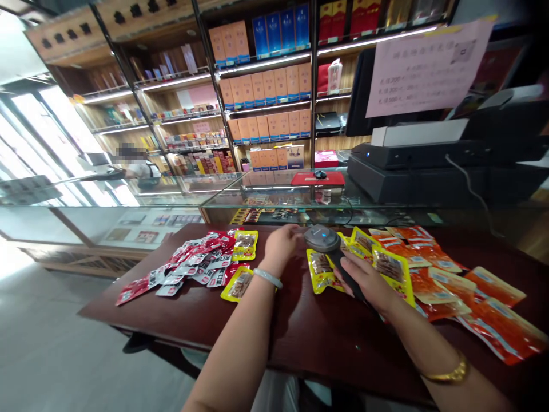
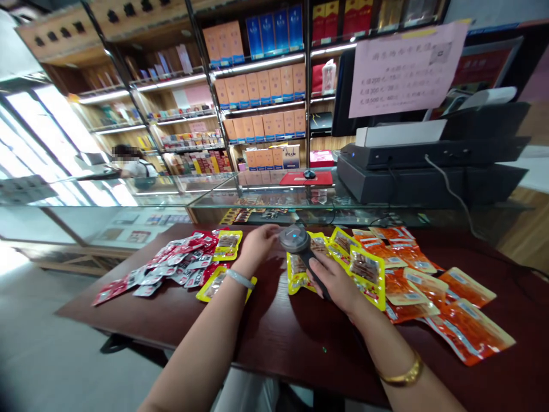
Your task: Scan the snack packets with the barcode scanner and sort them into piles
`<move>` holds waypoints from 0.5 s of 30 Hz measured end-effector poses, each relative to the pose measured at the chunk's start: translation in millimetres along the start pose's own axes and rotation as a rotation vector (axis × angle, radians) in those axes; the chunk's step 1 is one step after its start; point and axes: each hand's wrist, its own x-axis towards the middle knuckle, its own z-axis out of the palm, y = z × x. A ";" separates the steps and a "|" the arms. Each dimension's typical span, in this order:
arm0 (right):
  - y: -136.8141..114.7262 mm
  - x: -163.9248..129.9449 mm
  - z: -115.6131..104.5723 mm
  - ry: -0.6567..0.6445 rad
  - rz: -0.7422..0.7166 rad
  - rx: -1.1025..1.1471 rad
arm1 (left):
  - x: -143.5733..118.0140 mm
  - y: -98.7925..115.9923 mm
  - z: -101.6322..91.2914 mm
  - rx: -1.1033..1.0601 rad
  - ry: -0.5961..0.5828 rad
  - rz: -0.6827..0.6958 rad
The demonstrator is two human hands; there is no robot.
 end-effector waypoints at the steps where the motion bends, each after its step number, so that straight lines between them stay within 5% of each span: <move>1: 1.6 0.4 0.0 0.002 0.007 0.001 | 3.9 -10.8 -13.5 0.076 0.097 -0.084; 4: 4.3 1.1 2.0 -0.014 0.018 -0.009 | 11.6 -43.7 -42.3 0.328 0.268 -0.386; 8: 3.4 0.1 7.9 -0.054 0.014 -0.056 | 10.3 -65.8 -39.0 0.464 0.019 -0.635; 15: -0.9 0.7 11.2 -0.085 -0.005 -0.081 | 7.1 -45.2 -2.7 0.465 -0.227 -0.351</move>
